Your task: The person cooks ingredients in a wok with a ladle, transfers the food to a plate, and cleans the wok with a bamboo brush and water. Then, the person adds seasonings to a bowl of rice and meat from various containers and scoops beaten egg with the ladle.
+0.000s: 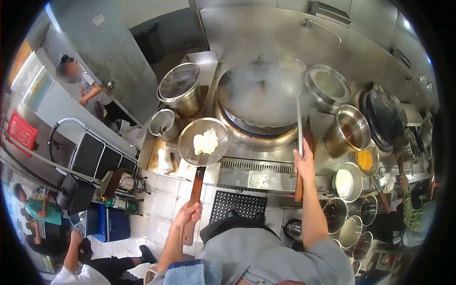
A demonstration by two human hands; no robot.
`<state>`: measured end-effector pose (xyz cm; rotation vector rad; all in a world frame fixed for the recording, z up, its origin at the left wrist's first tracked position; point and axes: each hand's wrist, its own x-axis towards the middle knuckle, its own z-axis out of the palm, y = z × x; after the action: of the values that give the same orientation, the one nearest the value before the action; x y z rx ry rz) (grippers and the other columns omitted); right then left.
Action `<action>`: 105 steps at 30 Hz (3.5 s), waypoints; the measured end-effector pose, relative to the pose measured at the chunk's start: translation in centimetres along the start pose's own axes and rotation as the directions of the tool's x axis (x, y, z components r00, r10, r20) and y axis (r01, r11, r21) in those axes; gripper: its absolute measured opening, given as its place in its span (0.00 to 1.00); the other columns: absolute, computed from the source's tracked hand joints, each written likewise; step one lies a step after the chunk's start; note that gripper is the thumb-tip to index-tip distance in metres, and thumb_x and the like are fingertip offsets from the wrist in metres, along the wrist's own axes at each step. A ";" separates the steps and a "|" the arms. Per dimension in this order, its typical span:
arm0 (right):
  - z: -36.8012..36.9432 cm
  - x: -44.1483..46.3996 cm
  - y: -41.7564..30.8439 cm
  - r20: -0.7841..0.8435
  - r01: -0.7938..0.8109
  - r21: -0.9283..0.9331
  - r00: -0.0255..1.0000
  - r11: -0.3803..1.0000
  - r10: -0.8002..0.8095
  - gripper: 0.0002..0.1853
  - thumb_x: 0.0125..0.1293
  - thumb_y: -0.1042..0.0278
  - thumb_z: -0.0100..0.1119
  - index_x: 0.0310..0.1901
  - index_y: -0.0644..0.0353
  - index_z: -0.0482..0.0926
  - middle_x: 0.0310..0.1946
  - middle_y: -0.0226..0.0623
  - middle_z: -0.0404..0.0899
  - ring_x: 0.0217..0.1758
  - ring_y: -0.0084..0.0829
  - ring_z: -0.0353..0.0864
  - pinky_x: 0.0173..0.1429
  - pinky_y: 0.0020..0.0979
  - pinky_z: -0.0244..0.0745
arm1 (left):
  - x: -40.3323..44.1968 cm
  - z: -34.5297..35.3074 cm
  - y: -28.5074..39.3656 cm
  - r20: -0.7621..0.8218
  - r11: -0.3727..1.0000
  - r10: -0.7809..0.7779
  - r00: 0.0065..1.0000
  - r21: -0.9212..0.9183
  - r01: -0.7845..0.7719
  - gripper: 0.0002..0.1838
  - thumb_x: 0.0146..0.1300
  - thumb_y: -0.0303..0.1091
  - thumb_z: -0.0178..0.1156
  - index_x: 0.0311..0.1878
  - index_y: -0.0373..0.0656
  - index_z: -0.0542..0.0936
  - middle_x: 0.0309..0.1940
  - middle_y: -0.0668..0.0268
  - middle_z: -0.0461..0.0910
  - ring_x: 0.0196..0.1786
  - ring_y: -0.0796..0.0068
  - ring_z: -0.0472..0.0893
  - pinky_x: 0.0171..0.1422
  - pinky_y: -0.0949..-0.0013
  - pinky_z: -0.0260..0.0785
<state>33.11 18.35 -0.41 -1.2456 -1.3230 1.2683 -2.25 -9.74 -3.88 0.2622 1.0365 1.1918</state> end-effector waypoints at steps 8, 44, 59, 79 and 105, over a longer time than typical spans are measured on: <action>4.0 -7.9 -8.5 0.456 -0.324 0.730 0.887 0.602 -0.075 0.25 0.72 0.71 0.46 0.69 0.60 0.54 0.26 0.26 0.59 0.12 0.09 0.56 0.08 0.15 0.56 | -3.2 1.9 2.5 0.055 0.995 0.093 0.994 -0.024 -0.092 0.13 0.68 0.33 0.56 0.50 0.36 0.69 0.24 0.72 0.66 0.18 0.86 0.61 0.19 0.79 0.54; 22.6 -21.7 -7.0 0.715 -0.734 0.675 0.630 -0.067 0.302 0.02 0.72 0.75 0.42 0.41 0.62 0.63 0.28 0.32 0.63 0.17 0.13 0.62 0.13 0.17 0.60 | -3.4 -8.8 6.6 0.310 0.988 -0.099 0.945 0.146 0.056 0.08 0.67 0.33 0.56 0.35 0.42 0.69 0.23 0.72 0.68 0.21 0.84 0.66 0.24 0.77 0.60; 10.3 -11.6 -17.6 0.616 -0.620 0.778 0.784 0.100 0.077 0.12 0.73 0.73 0.38 0.51 0.73 0.60 0.31 0.35 0.61 0.18 0.14 0.62 0.14 0.17 0.63 | 0.4 -6.4 5.6 -0.054 0.745 0.276 0.960 0.643 -0.177 0.06 0.64 0.28 0.52 0.39 0.37 0.66 0.21 0.64 0.72 0.18 0.75 0.75 0.23 0.67 0.70; -0.6 6.2 -3.1 0.162 0.096 -0.299 0.986 0.949 -0.049 0.38 0.60 0.78 0.55 0.72 0.54 0.54 0.26 0.35 0.71 0.19 0.23 0.69 0.21 0.28 0.65 | 4.9 -3.5 0.9 -0.147 0.939 -0.002 0.989 0.340 0.052 0.08 0.64 0.33 0.59 0.37 0.40 0.71 0.22 0.68 0.72 0.20 0.77 0.72 0.23 0.73 0.67; -7.2 -6.8 -12.0 -0.302 -0.078 0.545 0.911 0.835 0.282 0.23 0.66 0.73 0.55 0.62 0.55 0.64 0.21 0.23 0.64 0.12 0.13 0.56 0.11 0.19 0.53 | 19.6 -23.6 16.6 -0.250 0.155 0.570 0.783 0.968 0.196 0.32 0.41 0.40 0.72 0.50 0.34 0.76 0.41 0.50 0.81 0.44 0.54 0.81 0.49 0.58 0.73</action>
<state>39.93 12.68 12.32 -1.1539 -0.5331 1.3261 -31.08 5.75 -15.91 1.1919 2.3984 0.5755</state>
